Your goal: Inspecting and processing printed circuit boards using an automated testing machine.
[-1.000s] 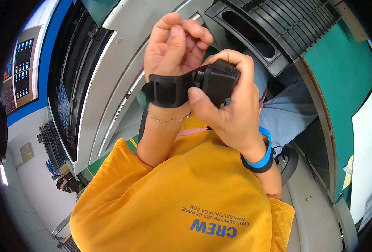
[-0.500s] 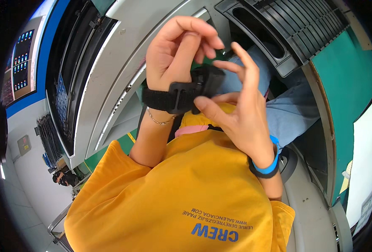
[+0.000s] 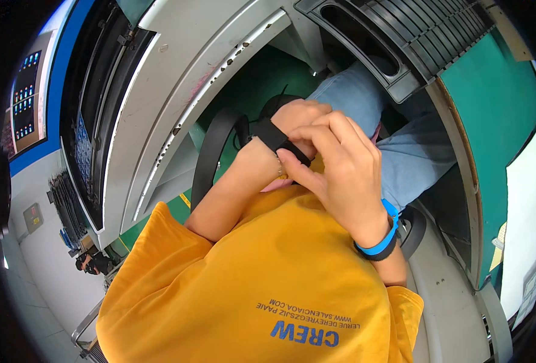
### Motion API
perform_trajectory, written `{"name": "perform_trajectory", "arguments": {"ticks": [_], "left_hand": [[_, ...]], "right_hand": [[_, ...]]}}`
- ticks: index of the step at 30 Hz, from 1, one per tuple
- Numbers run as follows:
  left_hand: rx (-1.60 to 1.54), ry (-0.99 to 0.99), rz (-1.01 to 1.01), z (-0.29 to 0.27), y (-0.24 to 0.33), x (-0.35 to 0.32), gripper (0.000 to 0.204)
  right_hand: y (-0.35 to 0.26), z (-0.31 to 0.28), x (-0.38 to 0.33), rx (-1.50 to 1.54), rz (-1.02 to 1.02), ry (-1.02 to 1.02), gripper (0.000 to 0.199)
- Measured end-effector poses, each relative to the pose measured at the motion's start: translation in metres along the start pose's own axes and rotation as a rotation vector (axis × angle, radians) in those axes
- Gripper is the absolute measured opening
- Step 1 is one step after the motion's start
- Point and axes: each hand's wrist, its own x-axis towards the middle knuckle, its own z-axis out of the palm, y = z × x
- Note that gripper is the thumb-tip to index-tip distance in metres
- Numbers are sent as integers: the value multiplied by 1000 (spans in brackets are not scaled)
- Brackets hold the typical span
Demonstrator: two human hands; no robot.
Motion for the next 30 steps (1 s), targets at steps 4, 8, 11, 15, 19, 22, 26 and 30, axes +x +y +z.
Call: {"name": "perform_trajectory", "arguments": {"ticks": [4, 8, 11, 15, 19, 22, 26, 30], "left_hand": [[-257, 0, 18, -2, 11, -13, 17], [-51, -83, 34, 12, 7, -15, 18], [-186, -203, -60, 18, -9, 4, 20], [414, -44, -322, 17, -16, 19, 26], [444, 111, -389, 28, -26, 25, 15], [409, 202, -380, 28, -29, 31, 16], [214, 418, -343, 15, -29, 38, 16], [-171, 613, -339, 0, -37, 40, 17]], "right_hand": [[2, -2, 0, 0, 193, -95, 17], [12, 8, -5, -129, 207, -7, 15], [1, 7, -8, -77, 173, 62, 17], [-3, 12, -9, 8, 89, -2, 20], [-6, 22, -9, 58, 198, -12, 18], [-8, 26, -11, 51, 121, -49, 15], [-10, 28, -16, -11, -11, -61, 15], [-1, 27, -16, -179, 52, -92, 17]]}}
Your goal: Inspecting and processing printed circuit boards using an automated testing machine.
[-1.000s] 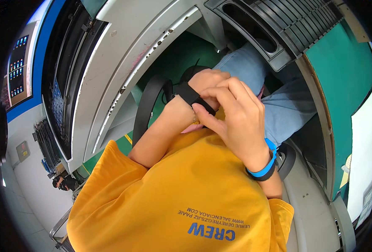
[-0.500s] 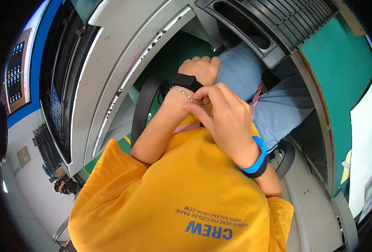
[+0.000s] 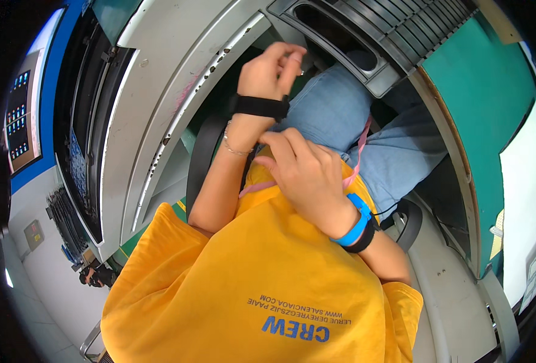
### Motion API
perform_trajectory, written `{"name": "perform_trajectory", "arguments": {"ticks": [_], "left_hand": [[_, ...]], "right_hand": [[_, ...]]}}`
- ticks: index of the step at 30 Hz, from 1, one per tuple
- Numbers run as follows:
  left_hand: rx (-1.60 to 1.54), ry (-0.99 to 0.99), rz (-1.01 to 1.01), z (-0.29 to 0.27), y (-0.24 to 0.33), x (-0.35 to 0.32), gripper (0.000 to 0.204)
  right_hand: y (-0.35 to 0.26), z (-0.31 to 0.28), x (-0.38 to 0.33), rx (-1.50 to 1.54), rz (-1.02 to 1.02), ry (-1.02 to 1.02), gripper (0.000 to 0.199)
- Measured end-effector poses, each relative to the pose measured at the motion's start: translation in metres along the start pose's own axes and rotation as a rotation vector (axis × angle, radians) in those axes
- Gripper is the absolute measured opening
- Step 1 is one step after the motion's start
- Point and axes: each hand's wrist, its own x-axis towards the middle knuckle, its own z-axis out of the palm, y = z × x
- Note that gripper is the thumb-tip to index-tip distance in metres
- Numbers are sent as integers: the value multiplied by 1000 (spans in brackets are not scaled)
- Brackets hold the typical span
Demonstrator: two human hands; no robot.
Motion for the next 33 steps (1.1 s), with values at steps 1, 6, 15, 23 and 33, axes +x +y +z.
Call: {"name": "perform_trajectory", "arguments": {"ticks": [1, 6, 15, 23, 33], "left_hand": [[-108, -4, -61, -1, 2, 3, 18], [-704, 39, -224, -2, 10, 9, 19], [-1092, 231, -473, -18, 4, 10, 22], [-1321, 339, -538, -21, -9, 4, 26], [-1417, 305, -351, -13, -32, 8, 37]], "right_hand": [[1, 0, 2, -7, 3, 2, 17], [3, 12, 1, 183, -109, -40, 24], [0, -2, 7, 323, 50, -51, 24], [9, -8, 10, 547, 178, -442, 32], [8, 1, 6, 239, 99, -73, 24]]}}
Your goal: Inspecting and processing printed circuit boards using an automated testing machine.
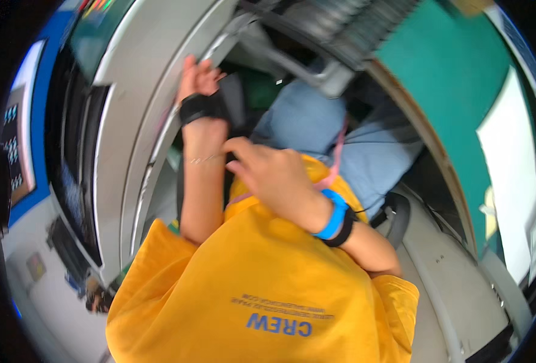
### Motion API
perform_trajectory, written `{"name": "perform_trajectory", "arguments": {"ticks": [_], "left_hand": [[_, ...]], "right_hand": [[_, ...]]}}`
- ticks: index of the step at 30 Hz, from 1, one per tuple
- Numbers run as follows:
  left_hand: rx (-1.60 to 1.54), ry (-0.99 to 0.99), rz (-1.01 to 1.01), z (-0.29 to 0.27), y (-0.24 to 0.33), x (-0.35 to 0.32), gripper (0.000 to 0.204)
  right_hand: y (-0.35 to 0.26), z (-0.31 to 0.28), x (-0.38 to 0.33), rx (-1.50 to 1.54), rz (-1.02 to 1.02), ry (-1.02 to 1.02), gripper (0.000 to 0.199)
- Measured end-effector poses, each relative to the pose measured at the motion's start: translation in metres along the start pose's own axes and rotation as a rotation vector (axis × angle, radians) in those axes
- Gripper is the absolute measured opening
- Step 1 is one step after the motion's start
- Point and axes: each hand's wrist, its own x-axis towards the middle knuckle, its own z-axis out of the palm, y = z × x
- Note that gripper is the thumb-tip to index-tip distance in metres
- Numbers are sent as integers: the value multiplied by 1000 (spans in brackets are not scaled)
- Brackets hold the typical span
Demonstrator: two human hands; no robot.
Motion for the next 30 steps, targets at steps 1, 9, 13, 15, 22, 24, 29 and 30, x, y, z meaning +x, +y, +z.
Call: {"name": "perform_trajectory", "arguments": {"ticks": [1, 9, 13, 15, 22, 24, 29, 30], "left_hand": [[81, 83, -2, 10, 0, -3, 38], [162, 348, -200, -19, 22, 2, 42], [871, -109, 195, 26, 31, -46, 61], [851, 91, 63, 45, 27, -47, 62], [-4, -23, -32, -70, 26, 30, 36], [166, 11, -8, -79, 29, 28, 34], [342, 151, -41, -33, 21, -4, 28], [344, 149, -45, -27, 16, -10, 30]], "right_hand": [[3, -1, -1, 23, -6, 2, 23], [11, 19, 0, -156, -270, 115, 13], [9, 21, -4, -131, -212, 55, 12], [6, 16, -7, 240, -110, -256, 14], [-9, -138, -55, 91, -261, -433, 39], [-16, -205, -75, 107, -70, -248, 45], [16, -324, -144, 376, 376, 1290, 44], [32, -359, -170, 642, 414, 1498, 45]]}}
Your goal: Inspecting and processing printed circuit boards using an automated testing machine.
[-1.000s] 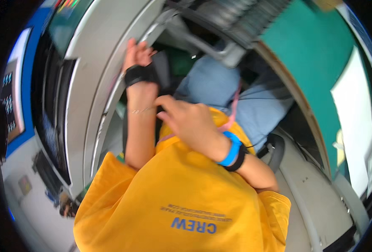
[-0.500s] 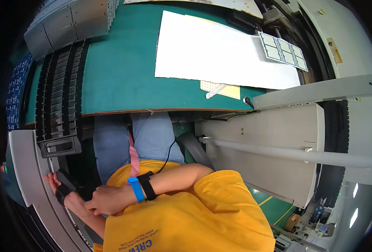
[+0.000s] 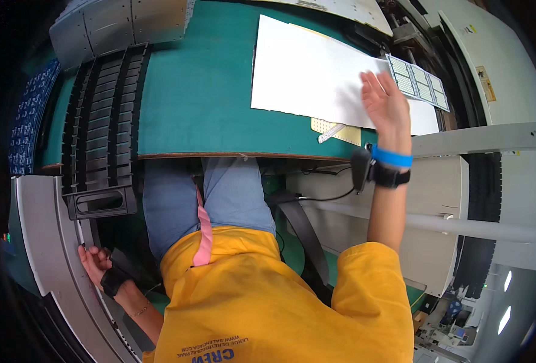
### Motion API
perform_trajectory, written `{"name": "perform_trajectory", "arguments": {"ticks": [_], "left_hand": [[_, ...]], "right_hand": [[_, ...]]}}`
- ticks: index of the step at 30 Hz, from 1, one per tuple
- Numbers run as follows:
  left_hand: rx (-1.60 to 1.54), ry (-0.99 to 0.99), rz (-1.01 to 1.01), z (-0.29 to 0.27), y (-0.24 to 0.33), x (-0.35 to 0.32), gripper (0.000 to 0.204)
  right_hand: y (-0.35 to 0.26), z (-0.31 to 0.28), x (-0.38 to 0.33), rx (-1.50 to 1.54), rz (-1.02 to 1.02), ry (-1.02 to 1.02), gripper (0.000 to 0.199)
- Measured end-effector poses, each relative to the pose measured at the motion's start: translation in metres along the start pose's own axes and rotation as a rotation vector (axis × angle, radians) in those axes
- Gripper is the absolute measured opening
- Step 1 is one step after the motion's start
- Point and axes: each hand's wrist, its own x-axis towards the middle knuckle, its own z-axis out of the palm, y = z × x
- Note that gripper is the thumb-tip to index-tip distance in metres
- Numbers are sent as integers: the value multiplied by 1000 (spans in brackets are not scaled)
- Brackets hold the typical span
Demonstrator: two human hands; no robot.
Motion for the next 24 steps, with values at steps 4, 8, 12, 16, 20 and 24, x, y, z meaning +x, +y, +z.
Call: {"name": "perform_trajectory", "arguments": {"ticks": [4, 8, 12, 16, 20, 24], "left_hand": [[-5, -54, 26, -2, 1, -5, 32], [13, -55, 8, 0, 0, -4, 32], [42, -68, -4, -4, -2, -1, 25], [62, -32, 25, -7, -4, -3, 30], [91, -65, -19, 5, -11, -1, 29], [192, -116, -73, 19, -12, -1, 22]], "right_hand": [[-3, -28, 64, 470, 179, 457, 49], [-12, -69, 109, 609, 45, 303, 31], [-7, -48, 95, 268, -136, 456, 16], [6, -27, 8, 242, -22, 119, 25], [10, -33, -61, -18, -96, -140, 21], [-5, -52, -64, -142, -142, -194, 27]]}}
